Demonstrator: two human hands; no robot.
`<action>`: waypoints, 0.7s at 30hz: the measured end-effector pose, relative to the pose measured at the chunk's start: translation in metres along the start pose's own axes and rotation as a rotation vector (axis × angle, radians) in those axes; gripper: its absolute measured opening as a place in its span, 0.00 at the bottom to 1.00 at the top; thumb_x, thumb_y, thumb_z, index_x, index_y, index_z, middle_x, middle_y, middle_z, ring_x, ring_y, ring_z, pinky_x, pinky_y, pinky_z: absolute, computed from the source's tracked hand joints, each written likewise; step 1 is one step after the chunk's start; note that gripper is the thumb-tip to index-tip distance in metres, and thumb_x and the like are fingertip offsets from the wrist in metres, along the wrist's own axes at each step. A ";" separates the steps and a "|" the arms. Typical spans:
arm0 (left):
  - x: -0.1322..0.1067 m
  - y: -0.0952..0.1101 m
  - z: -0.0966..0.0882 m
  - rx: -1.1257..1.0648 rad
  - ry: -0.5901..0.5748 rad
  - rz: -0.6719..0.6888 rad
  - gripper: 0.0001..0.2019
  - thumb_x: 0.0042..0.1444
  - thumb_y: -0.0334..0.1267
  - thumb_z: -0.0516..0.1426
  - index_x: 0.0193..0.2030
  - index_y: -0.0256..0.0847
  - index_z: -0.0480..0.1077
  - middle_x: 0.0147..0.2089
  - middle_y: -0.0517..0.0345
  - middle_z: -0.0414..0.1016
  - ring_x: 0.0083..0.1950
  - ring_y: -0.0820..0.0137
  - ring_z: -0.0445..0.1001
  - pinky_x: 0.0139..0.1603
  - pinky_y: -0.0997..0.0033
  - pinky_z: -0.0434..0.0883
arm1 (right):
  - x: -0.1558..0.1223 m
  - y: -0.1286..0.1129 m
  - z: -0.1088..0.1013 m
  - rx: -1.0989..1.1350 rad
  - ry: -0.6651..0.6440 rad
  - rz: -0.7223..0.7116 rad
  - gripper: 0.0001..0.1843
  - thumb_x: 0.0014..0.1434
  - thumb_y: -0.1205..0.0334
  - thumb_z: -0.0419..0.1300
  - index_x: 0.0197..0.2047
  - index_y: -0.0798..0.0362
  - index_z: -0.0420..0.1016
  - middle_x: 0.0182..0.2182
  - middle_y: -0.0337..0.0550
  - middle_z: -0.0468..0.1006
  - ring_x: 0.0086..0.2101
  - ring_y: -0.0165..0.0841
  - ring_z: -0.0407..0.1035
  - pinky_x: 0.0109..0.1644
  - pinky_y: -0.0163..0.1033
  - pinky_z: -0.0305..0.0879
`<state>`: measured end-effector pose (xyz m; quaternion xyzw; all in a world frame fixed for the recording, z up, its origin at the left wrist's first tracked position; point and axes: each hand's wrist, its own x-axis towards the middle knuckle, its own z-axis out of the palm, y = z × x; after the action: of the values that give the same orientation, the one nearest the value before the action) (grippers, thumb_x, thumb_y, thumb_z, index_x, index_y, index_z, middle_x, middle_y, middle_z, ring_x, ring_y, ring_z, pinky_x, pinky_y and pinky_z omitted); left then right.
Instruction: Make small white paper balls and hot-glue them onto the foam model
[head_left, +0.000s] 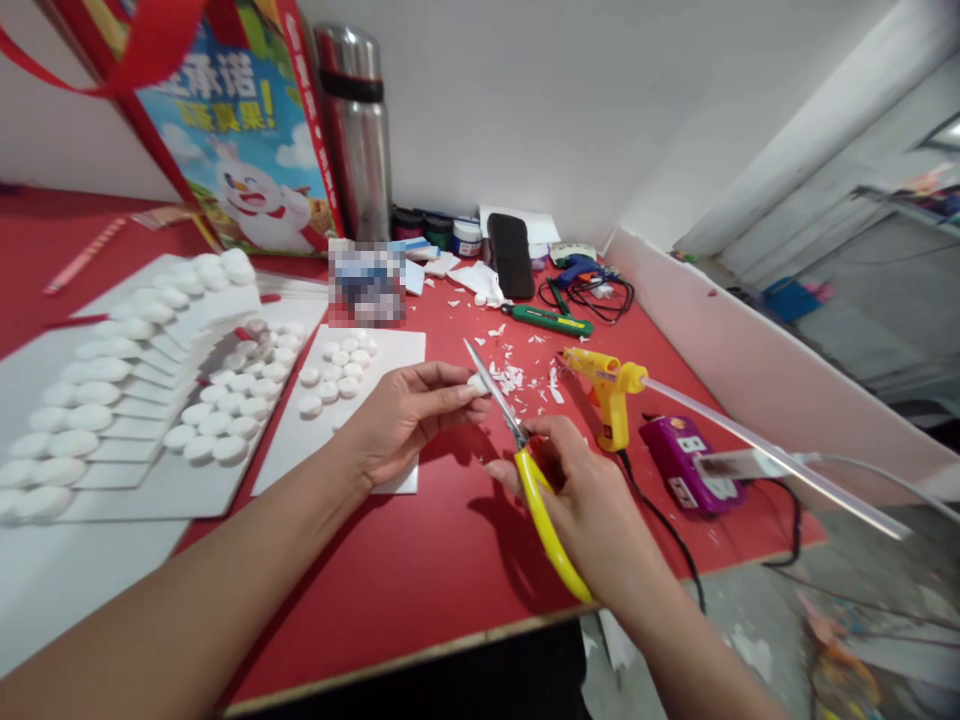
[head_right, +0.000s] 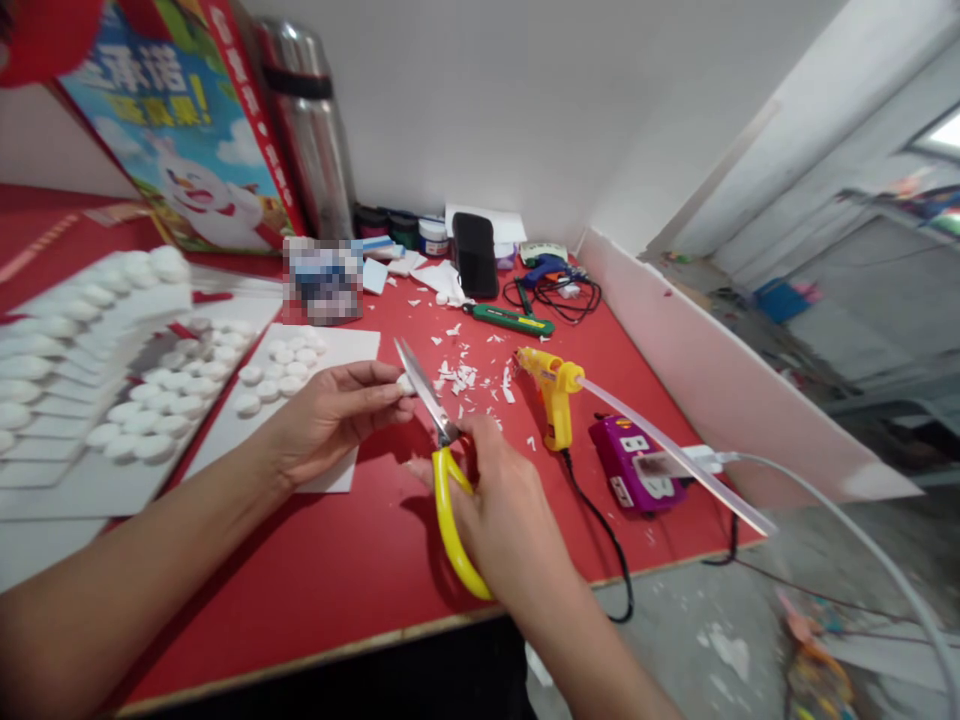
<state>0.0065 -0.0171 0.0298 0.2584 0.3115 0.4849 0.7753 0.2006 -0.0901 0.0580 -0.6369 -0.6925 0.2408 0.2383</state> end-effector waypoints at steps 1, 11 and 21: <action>0.000 0.001 0.000 0.003 -0.006 -0.008 0.10 0.45 0.25 0.72 0.34 0.32 0.79 0.34 0.51 0.84 0.33 0.69 0.84 0.42 0.72 0.80 | 0.000 0.002 -0.001 0.025 -0.006 0.034 0.22 0.64 0.40 0.62 0.47 0.51 0.69 0.24 0.35 0.72 0.23 0.34 0.67 0.28 0.36 0.59; -0.001 0.005 -0.005 -0.036 -0.100 -0.051 0.09 0.50 0.26 0.71 0.39 0.33 0.81 0.38 0.50 0.85 0.36 0.69 0.84 0.43 0.73 0.82 | 0.005 0.012 -0.020 0.012 0.011 -0.005 0.27 0.63 0.41 0.63 0.55 0.51 0.65 0.31 0.38 0.74 0.27 0.34 0.69 0.31 0.38 0.66; -0.001 0.004 -0.005 0.005 -0.177 -0.046 0.09 0.49 0.32 0.73 0.34 0.30 0.81 0.31 0.53 0.82 0.32 0.74 0.81 0.38 0.79 0.80 | 0.001 0.009 -0.010 -0.117 0.018 -0.211 0.40 0.58 0.34 0.65 0.61 0.54 0.64 0.46 0.54 0.76 0.44 0.45 0.74 0.48 0.47 0.73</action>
<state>-0.0003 -0.0159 0.0294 0.2949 0.2487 0.4413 0.8102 0.2141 -0.0881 0.0600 -0.5754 -0.7665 0.1676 0.2310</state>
